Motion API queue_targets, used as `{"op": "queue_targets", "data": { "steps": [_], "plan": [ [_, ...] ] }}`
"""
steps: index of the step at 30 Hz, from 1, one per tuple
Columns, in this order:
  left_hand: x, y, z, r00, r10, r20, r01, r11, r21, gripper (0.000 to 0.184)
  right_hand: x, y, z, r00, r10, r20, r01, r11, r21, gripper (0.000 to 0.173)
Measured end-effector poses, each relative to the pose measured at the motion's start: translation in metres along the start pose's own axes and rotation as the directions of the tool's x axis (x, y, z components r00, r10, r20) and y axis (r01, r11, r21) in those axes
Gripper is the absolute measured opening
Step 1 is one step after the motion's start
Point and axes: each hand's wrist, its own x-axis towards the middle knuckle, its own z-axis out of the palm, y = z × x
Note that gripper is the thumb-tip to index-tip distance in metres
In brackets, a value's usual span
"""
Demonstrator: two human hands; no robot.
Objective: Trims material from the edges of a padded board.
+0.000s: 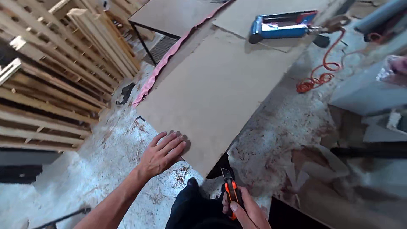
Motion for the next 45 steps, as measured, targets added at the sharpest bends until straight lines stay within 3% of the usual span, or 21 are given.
{"op": "queue_targets", "data": {
  "steps": [4, 8, 13, 15, 18, 21, 26, 29, 32, 34, 37, 39, 42, 45],
  "plan": [
    [0.019, -0.028, 0.013, 0.955, 0.295, 0.037, -0.291, 0.953, -0.088, 0.042, -0.007, 0.026, 0.038, 0.954, -0.123, -0.274, 0.121, 0.992, -0.025, 0.05],
    [0.046, -0.059, 0.032, 0.864, 0.503, 0.021, -0.495, 0.856, -0.145, 0.041, 0.009, 0.046, 0.084, 0.831, -0.1, -0.547, 0.17, 0.982, 0.078, 0.046],
    [0.097, -0.065, 0.022, 0.801, 0.579, 0.151, -0.45, 0.749, -0.487, 0.038, 0.011, 0.052, 0.133, 0.714, 0.021, -0.7, 0.339, 0.865, 0.371, 0.041],
    [0.13, -0.051, 0.02, 0.763, 0.634, 0.124, -0.485, 0.689, -0.539, 0.034, 0.011, 0.054, 0.15, 0.67, 0.037, -0.741, 0.424, 0.801, 0.424, 0.039],
    [0.173, -0.02, 0.035, 0.599, 0.801, 0.016, -0.683, 0.521, -0.511, 0.034, 0.026, 0.066, 0.164, 0.575, 0.006, -0.818, 0.522, 0.768, 0.372, 0.04],
    [0.196, -0.007, 0.055, 0.405, 0.914, 0.027, -0.75, 0.349, -0.562, 0.034, 0.046, 0.072, 0.174, 0.498, 0.017, -0.867, 0.55, 0.767, 0.331, 0.039],
    [0.228, 0.001, 0.078, 0.253, 0.965, -0.07, -0.706, 0.135, -0.695, 0.028, 0.081, 0.064, 0.205, 0.29, 0.132, -0.948, 0.673, 0.676, 0.3, 0.044],
    [0.244, 0.017, 0.09, 0.046, 0.996, -0.071, -0.708, -0.017, -0.706, 0.032, 0.115, 0.078, 0.212, 0.121, 0.188, -0.975, 0.741, 0.636, 0.215, 0.047],
    [0.254, 0.038, 0.099, -0.145, 0.982, -0.118, -0.72, -0.187, -0.669, 0.045, 0.15, 0.097, 0.198, -0.125, 0.204, -0.971, 0.711, 0.701, 0.056, 0.036],
    [0.256, 0.043, 0.099, -0.177, 0.98, -0.09, -0.689, -0.189, -0.7, 0.043, 0.165, 0.088, 0.197, -0.256, 0.296, -0.92, 0.653, 0.755, 0.061, 0.035],
    [0.256, 0.041, 0.101, -0.174, 0.982, -0.071, -0.685, -0.173, -0.708, 0.041, 0.188, 0.073, 0.192, -0.464, 0.453, -0.761, 0.63, 0.773, 0.076, 0.036],
    [0.255, 0.04, 0.102, -0.154, 0.985, -0.078, -0.692, -0.164, -0.704, 0.041, 0.198, 0.071, 0.183, -0.539, 0.46, -0.706, 0.569, 0.817, 0.098, 0.049],
    [0.255, 0.042, 0.103, -0.135, 0.989, -0.069, -0.706, -0.144, -0.694, 0.041, 0.211, 0.068, 0.178, -0.654, 0.39, -0.648, 0.373, 0.912, 0.172, 0.054],
    [0.255, 0.044, 0.104, -0.142, 0.988, -0.063, -0.717, -0.146, -0.682, 0.04, 0.222, 0.047, 0.181, -0.723, 0.364, -0.587, 0.252, 0.931, 0.265, 0.058]
  ]
}}
